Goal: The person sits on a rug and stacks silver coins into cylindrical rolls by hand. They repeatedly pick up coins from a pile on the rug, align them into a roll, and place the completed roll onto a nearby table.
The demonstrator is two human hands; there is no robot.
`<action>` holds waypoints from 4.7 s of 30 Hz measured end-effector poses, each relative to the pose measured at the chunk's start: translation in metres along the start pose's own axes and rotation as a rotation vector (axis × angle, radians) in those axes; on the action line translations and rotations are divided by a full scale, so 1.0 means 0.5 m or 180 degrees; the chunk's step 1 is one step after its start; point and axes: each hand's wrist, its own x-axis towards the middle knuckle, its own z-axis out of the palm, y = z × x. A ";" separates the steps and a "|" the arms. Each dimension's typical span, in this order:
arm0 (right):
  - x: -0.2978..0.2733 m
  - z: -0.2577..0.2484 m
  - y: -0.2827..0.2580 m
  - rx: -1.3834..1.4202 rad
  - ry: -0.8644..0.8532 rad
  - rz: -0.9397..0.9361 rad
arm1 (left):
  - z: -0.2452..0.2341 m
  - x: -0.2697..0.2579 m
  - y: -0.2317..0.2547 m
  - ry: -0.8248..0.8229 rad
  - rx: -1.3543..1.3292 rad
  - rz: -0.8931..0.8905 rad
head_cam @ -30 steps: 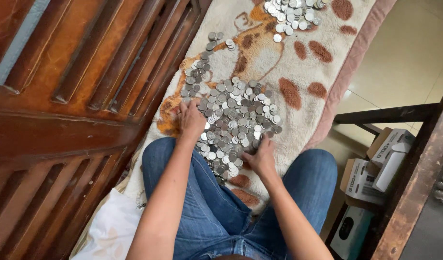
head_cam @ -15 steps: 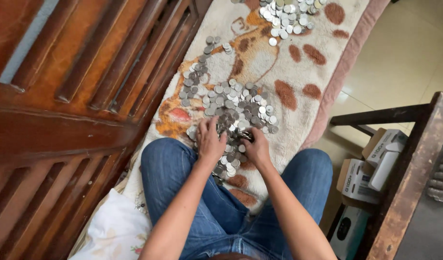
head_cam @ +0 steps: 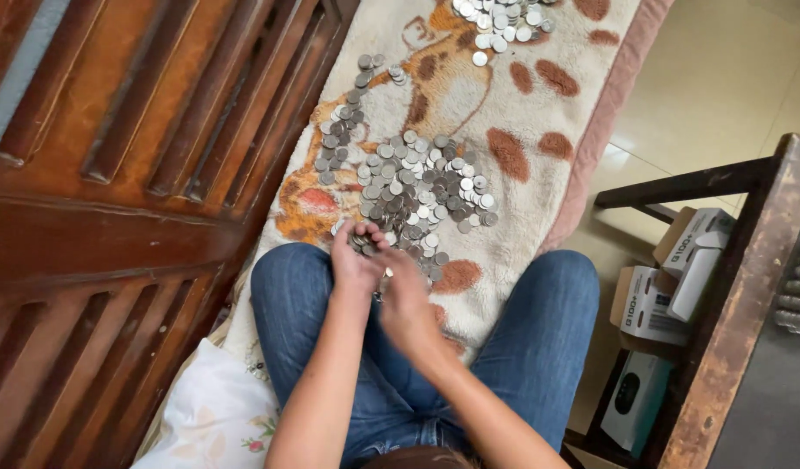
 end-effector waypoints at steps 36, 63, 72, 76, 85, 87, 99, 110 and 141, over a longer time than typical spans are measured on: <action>0.016 -0.198 0.305 0.4508 0.0907 0.2243 | 0.088 -0.085 0.093 -0.0280 0.0086 -0.0578; -0.010 -0.180 0.107 0.3103 0.1903 0.1920 | 0.133 -0.205 0.010 -0.0593 -0.0224 -0.0889; -0.032 -0.092 -0.013 -0.0567 0.1545 -0.0444 | 0.132 -0.222 -0.111 -0.0229 0.0232 -0.1027; 0.013 -0.101 0.005 -0.0441 0.1179 -0.0406 | 0.093 -0.172 -0.128 0.0264 0.0105 -0.0724; 0.257 -0.032 0.316 -0.2229 0.0093 -0.0777 | 0.025 -0.204 -0.031 0.0408 0.0049 -0.0682; 0.270 -0.031 0.345 -0.2637 0.0045 -0.1077 | 0.051 -0.219 -0.001 0.0264 -0.0135 -0.0695; 0.440 -0.363 0.122 0.2504 0.1549 0.1933 | 0.194 -0.237 0.026 -0.0581 -0.0536 -0.0583; 0.067 -0.124 0.000 -0.1094 -0.0164 -0.1127 | 0.177 -0.225 -0.020 -0.0631 0.0152 -0.0526; 0.054 -0.179 -0.161 -0.0843 0.0170 0.0158 | 0.186 -0.249 -0.044 -0.0814 0.0048 -0.0677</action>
